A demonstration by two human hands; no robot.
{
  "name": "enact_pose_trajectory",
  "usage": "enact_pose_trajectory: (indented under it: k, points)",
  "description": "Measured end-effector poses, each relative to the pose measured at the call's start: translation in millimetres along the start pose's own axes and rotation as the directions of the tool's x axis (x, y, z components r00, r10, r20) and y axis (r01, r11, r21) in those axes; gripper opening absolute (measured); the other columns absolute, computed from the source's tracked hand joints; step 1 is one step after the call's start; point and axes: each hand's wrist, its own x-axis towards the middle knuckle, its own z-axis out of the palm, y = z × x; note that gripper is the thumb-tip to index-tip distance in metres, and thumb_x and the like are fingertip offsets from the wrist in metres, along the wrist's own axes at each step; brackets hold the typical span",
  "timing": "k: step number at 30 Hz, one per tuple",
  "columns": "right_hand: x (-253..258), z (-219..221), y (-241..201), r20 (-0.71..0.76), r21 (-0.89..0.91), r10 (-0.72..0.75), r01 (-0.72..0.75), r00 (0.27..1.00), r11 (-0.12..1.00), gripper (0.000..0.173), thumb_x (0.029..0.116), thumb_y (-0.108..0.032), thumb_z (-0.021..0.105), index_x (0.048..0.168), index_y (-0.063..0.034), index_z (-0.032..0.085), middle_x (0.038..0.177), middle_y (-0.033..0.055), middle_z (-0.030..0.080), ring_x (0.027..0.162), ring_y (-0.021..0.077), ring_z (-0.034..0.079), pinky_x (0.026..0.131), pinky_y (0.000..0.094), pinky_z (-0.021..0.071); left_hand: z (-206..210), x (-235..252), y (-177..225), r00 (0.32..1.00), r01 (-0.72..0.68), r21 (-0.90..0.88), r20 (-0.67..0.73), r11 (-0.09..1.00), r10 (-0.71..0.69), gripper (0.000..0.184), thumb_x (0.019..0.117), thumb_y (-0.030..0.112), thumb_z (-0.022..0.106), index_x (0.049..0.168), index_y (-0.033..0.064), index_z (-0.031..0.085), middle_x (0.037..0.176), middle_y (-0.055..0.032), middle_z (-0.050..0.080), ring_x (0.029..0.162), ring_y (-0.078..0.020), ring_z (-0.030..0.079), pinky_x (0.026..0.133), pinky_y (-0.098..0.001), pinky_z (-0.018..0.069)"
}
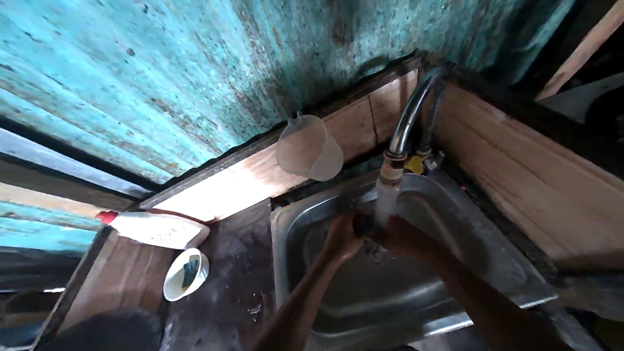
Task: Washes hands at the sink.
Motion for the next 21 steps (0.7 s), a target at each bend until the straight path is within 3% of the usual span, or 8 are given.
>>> enact_pose_trajectory:
  k: [2, 6, 8, 10, 13, 15, 18, 21]
  points:
    - [-1.9, -1.5, -3.6, -0.039, 0.034, 0.025, -0.023, 0.999, 0.999, 0.031, 0.0986, -0.024, 0.069, 0.115, 0.0018, 0.067, 0.097, 0.0182, 0.069, 0.087, 0.029, 0.068, 0.082, 0.0485, 0.0567, 7.9, -7.9, -5.2, 0.989, 0.065, -0.146, -0.125, 0.987, -0.083, 0.044, 0.0869, 0.011, 0.08, 0.126, 0.0055, 0.061, 0.104, -0.0156, 0.069, 0.086, -0.0263, 0.07, 0.076, -0.0463, 0.0603]
    - [-2.3, 0.5, -3.0, -0.013, -0.015, -0.047, 0.046, 0.999, 0.999, 0.029, 0.0986, -0.018, 0.067, 0.12, 0.0016, 0.065, 0.107, 0.02, 0.068, 0.099, 0.03, 0.068, 0.092, 0.0492, 0.055, 11.4, -14.3, -2.5, 0.986, 0.117, -0.16, -0.103, 0.98, -0.135, 0.043, 0.0835, 0.018, 0.084, 0.121, 0.0048, 0.066, 0.106, -0.0117, 0.07, 0.093, -0.0223, 0.069, 0.084, -0.0427, 0.0586]
    - [-7.1, 3.4, -6.0, 0.013, 0.12, 0.035, -0.037, 0.999, 0.992, 0.032, 0.1038, -0.02, 0.06, 0.128, 0.0005, 0.061, 0.105, 0.0187, 0.067, 0.093, 0.027, 0.066, 0.085, 0.0456, 0.0546, 16.7, -16.4, -3.4, 0.975, 0.161, -0.302, -0.098, 0.939, -0.199, 0.039, 0.0838, 0.014, 0.084, 0.117, 0.002, 0.066, 0.106, -0.0142, 0.069, 0.092, -0.0233, 0.069, 0.081, -0.0417, 0.0592]
    - [-7.5, 7.8, -1.3, 0.046, 0.403, 0.071, -0.084, 0.996, 0.911, 0.049, 0.1034, -0.019, 0.061, 0.148, -0.0049, 0.046, 0.119, 0.0177, 0.066, 0.101, 0.0254, 0.069, 0.087, 0.0426, 0.0588, 24.5, -15.3, -1.3, 0.947, 0.197, -0.599, -0.09, 0.776, -0.31, 0.037, 0.086, 0.003, 0.079, 0.119, -0.0021, 0.062, 0.106, -0.0163, 0.065, 0.09, -0.0239, 0.068, 0.078, -0.04, 0.0608]
    - [-13.8, 25.5, 4.4, -0.024, 0.664, 0.041, -0.015, 0.999, 0.748, 0.053, 0.0955, -0.004, 0.069, 0.142, -0.0029, 0.044, 0.113, 0.0137, 0.068, 0.09, 0.0229, 0.074, 0.077, 0.0383, 0.0656, 29.6, -12.1, 7.0, 0.938, 0.197, -0.827, 0.002, 0.527, -0.347, 0.029, 0.0951, 0.0, 0.066, 0.124, 0.0004, 0.06, 0.1, -0.0125, 0.066, 0.082, -0.0197, 0.067, 0.072, -0.0357, 0.0587]
    - [-14.4, 24.7, 6.9, -0.058, 0.584, 0.068, -0.022, 0.996, 0.812, 0.055, 0.0917, -0.004, 0.074, 0.14, -0.0014, 0.048, 0.102, 0.0126, 0.071, 0.082, 0.02, 0.074, 0.074, 0.0355, 0.0645, 22.3, -12.0, 11.9, 0.965, 0.22, -0.698, 0.052, 0.681, -0.258, 0.025, 0.0955, 0.004, 0.068, 0.119, -0.001, 0.063, 0.099, -0.0119, 0.068, 0.082, -0.0177, 0.067, 0.075, -0.0343, 0.0585]
    - [-15.9, 15.0, 12.7, -0.078, 0.342, 0.054, -0.024, 0.996, 0.94, 0.048, 0.0855, -0.008, 0.08, 0.128, -0.001, 0.059, 0.094, 0.0115, 0.07, 0.077, 0.0182, 0.07, 0.074, 0.0373, 0.0614, -0.4, -16.3, 21.3, 0.967, 0.175, -0.184, 0.215, 0.967, -0.134, 0.028, 0.0987, 0.028, 0.067, 0.114, 0.0045, 0.07, 0.1, -0.01, 0.071, 0.09, -0.0185, 0.07, 0.083, -0.0401, 0.0586]
    - [-17.6, 2.6, 13.3, -0.003, 0.316, 0.078, -0.073, 0.997, 0.946, 0.029, 0.0922, -0.011, 0.075, 0.117, -0.0017, 0.064, 0.084, 0.0109, 0.069, 0.067, 0.0176, 0.068, 0.066, 0.0355, 0.0603, -20.6, -24.5, 26.9, 0.968, -0.01, 0.161, 0.249, 0.987, -0.03, 0.055, 0.095, 0.038, 0.071, 0.141, 0.0118, 0.058, 0.136, -0.0105, 0.063, 0.125, -0.0238, 0.06, 0.105, -0.0484, 0.0499]
